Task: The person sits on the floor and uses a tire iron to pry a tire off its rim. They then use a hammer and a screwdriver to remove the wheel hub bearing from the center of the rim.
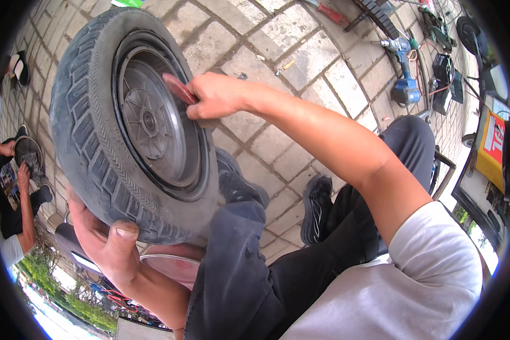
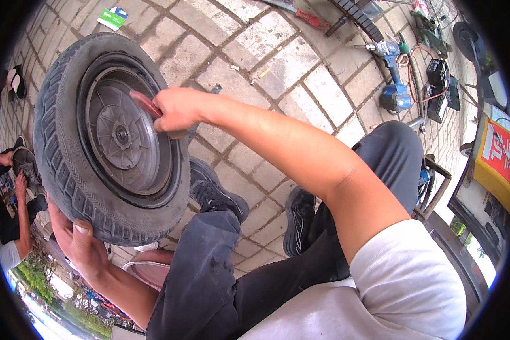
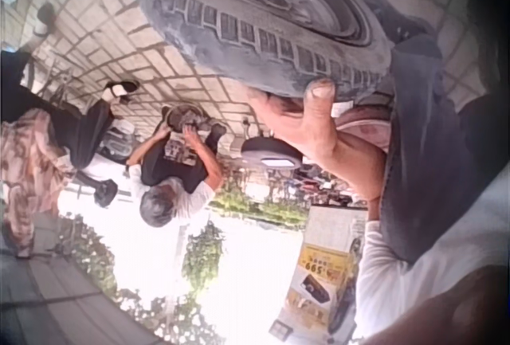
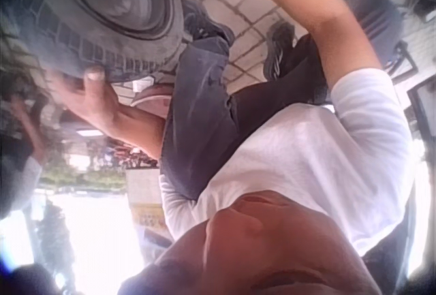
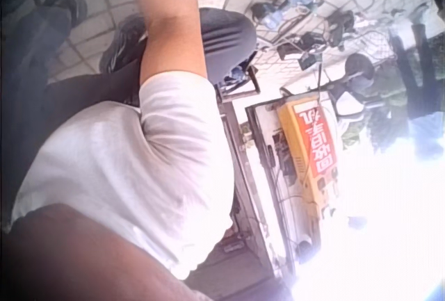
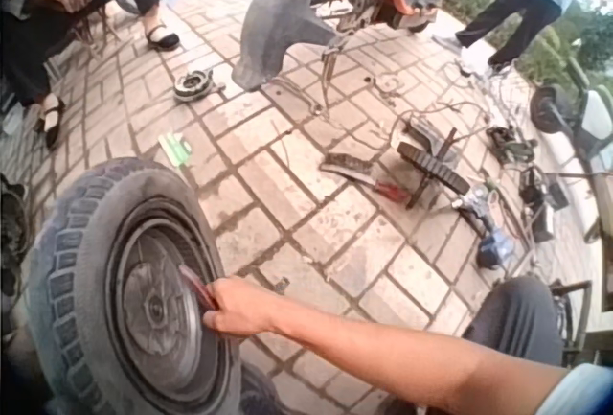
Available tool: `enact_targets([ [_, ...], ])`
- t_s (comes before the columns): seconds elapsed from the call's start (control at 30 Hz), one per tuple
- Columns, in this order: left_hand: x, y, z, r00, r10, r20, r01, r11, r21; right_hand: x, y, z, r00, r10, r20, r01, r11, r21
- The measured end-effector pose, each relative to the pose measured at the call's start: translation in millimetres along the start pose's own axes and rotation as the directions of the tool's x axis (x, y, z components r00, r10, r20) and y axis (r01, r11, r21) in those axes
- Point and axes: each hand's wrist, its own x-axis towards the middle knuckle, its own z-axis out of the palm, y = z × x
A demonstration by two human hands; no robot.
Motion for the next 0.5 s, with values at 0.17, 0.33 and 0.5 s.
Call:
enact_targets([
  [0.17,-0.6,0.8,3.0,1.000,0.002,0.010,-0.002,1.000,0.004,-16.1,36.4,43.1,0.919,-0.389,-0.063,0.382,0.918,-0.102],
  [0.33,-1.5,1.9,3.0,1.000,0.001,0.015,-0.002,1.000,0.013,-22.3,42.9,56.1,0.863,-0.505,-0.005,0.482,0.828,-0.287],
  [0.5,-2.1,1.8,0.4,0.996,0.000,0.090,-0.009,0.995,0.098,-22.6,50.1,66.7,0.742,-0.669,-0.051,0.556,0.655,-0.512],
])
